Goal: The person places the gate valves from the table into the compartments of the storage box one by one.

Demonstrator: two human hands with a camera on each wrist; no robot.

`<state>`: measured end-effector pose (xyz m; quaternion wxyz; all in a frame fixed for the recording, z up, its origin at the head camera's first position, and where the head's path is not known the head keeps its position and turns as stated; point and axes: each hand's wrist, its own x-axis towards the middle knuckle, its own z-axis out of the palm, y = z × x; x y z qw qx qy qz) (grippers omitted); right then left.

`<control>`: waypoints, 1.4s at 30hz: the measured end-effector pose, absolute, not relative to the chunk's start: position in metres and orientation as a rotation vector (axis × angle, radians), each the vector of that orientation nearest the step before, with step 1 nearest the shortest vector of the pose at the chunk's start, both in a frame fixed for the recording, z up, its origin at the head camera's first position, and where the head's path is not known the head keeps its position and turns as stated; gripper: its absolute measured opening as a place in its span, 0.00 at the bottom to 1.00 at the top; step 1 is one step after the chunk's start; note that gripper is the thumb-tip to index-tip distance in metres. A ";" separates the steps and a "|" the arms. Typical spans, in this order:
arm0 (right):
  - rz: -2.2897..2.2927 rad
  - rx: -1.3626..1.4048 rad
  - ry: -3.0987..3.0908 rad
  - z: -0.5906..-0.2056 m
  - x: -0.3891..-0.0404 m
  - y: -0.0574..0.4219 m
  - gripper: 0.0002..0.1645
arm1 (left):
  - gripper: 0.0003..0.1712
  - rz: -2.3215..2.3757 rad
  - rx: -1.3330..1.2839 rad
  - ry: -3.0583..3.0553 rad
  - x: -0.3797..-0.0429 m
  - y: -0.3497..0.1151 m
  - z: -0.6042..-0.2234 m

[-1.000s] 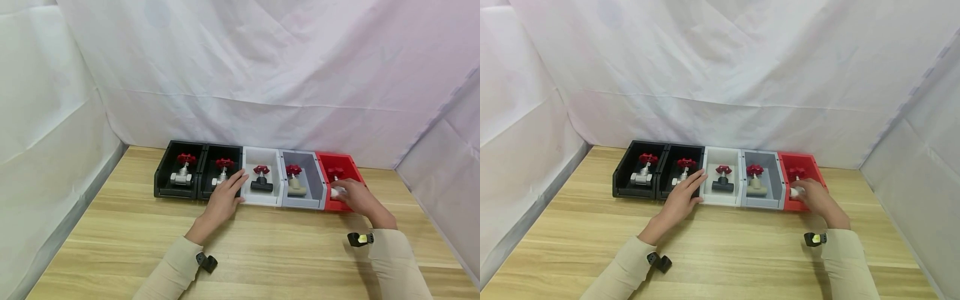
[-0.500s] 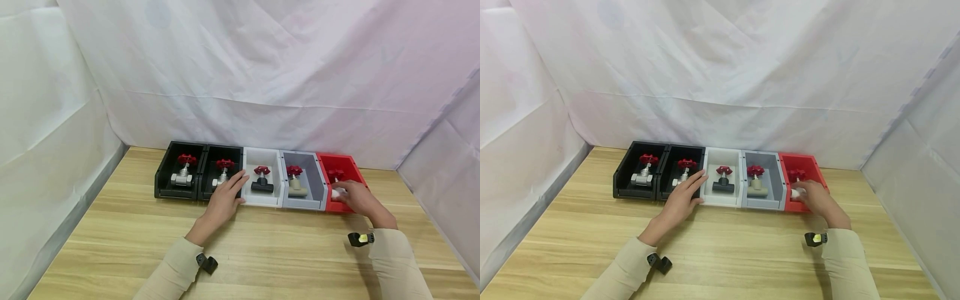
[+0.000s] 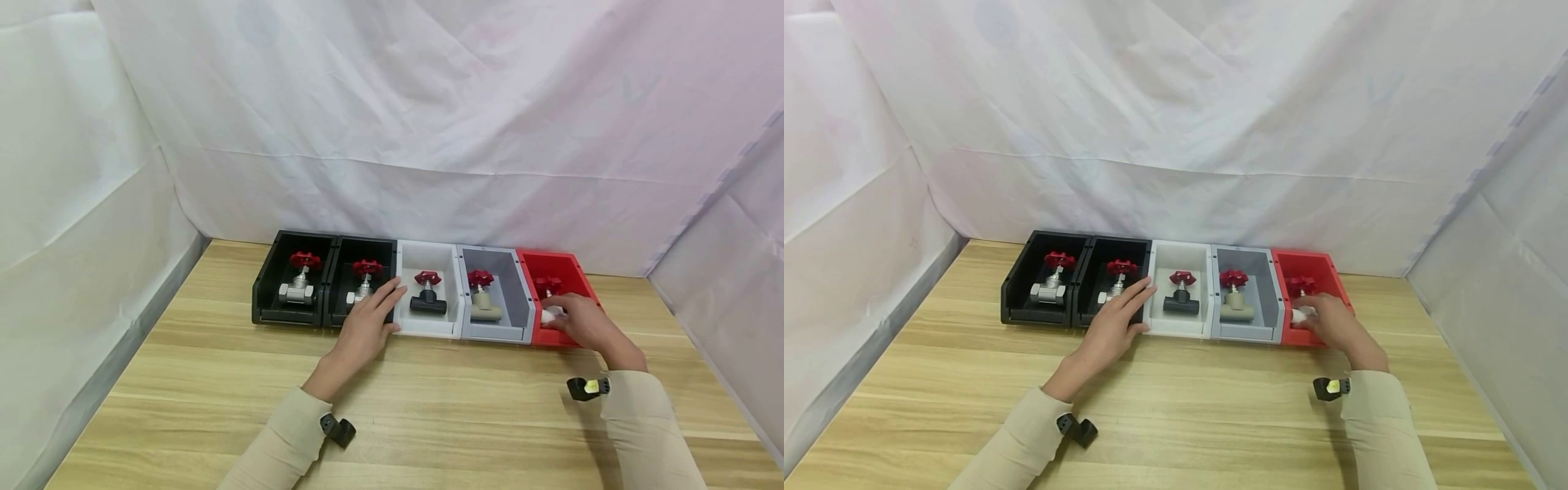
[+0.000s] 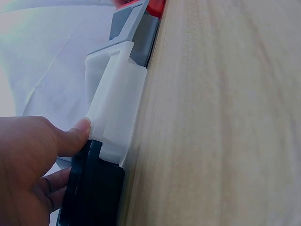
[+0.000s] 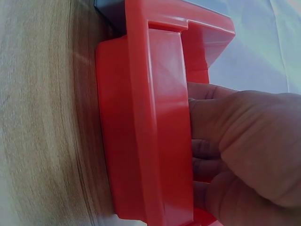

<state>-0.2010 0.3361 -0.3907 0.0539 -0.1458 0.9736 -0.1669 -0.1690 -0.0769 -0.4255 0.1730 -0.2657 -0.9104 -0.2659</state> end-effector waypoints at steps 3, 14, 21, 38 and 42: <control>-0.510 -0.440 2.962 -0.391 -0.202 0.336 0.22 | 0.42 -0.755 -0.756 -2.577 -0.169 -0.077 -0.425; -0.504 -0.427 2.970 -0.393 -0.203 0.336 0.22 | 0.42 -0.759 -0.756 -2.584 -0.168 -0.077 -0.425; -0.505 -0.373 2.966 -0.393 -0.203 0.333 0.22 | 0.42 -0.770 -0.752 -2.597 -0.168 -0.077 -0.425; -0.486 -0.339 2.954 -0.392 -0.203 0.331 0.22 | 0.42 -0.749 -0.751 -2.597 -0.167 -0.077 -0.425; -0.496 -0.350 2.943 -0.393 -0.204 0.331 0.22 | 0.42 -0.744 -0.748 -2.597 -0.167 -0.077 -0.426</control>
